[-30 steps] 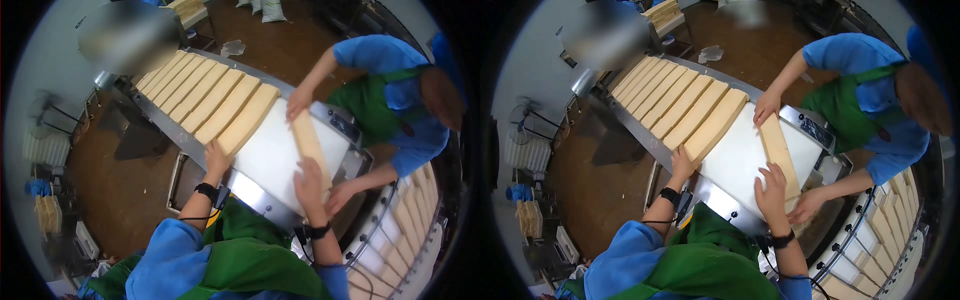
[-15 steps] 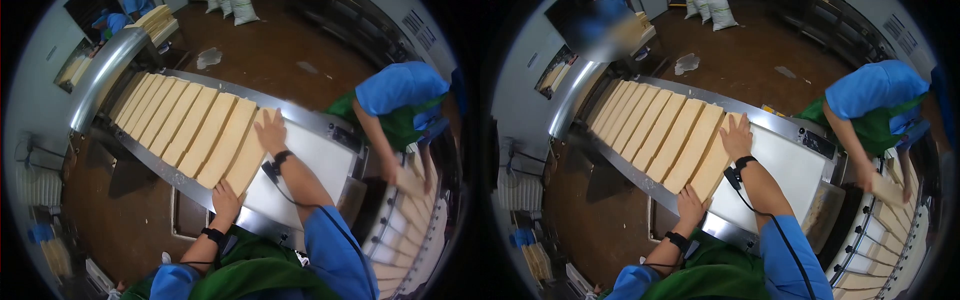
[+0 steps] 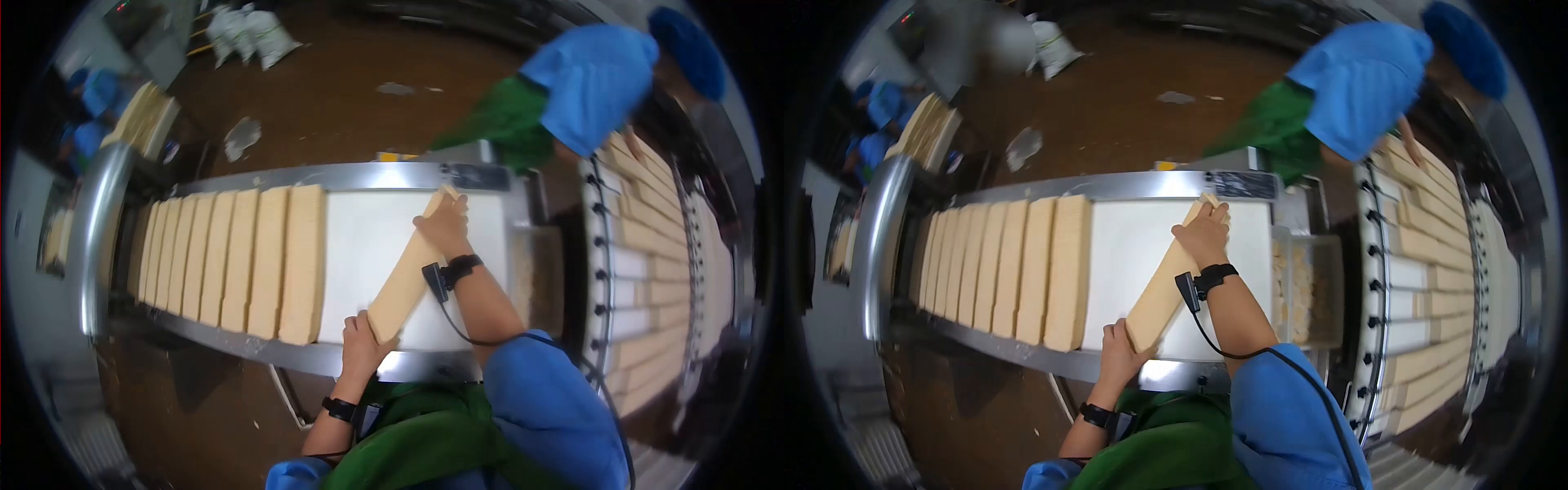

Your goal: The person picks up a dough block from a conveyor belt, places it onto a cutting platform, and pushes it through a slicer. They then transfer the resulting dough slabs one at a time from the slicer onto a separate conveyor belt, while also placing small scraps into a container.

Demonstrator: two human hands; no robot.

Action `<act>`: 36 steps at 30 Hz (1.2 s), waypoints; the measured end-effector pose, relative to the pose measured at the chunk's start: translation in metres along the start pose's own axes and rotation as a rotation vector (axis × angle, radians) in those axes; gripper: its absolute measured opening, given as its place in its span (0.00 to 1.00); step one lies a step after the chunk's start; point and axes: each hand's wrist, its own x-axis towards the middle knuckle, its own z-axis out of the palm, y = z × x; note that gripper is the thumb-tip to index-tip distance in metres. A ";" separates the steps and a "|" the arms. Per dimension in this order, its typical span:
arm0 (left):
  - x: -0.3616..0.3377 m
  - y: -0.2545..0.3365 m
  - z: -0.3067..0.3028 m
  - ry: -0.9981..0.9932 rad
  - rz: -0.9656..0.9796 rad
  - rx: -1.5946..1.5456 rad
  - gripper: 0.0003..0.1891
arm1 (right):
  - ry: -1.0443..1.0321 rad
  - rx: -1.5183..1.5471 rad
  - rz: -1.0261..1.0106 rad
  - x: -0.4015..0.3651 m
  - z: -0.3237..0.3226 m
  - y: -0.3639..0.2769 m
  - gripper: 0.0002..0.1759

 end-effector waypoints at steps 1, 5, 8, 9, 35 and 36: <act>0.000 0.012 0.000 -0.077 0.053 -0.052 0.48 | 0.050 0.019 0.015 0.001 -0.007 0.026 0.57; 0.004 0.040 0.051 -0.055 0.217 0.016 0.46 | 0.263 0.188 0.104 -0.012 -0.013 0.118 0.58; 0.004 0.072 0.068 0.035 0.289 -0.073 0.44 | 0.439 0.413 0.226 -0.032 -0.031 0.185 0.53; 0.000 0.088 0.073 0.075 0.317 -0.123 0.44 | 0.482 0.523 0.255 -0.046 -0.047 0.210 0.50; -0.058 0.463 0.327 -0.575 0.980 -0.539 0.30 | 0.483 -0.006 0.710 -0.196 -0.245 0.653 0.42; -0.056 0.464 0.329 -0.596 0.911 -0.580 0.30 | 0.460 -0.032 0.662 -0.199 -0.242 0.646 0.42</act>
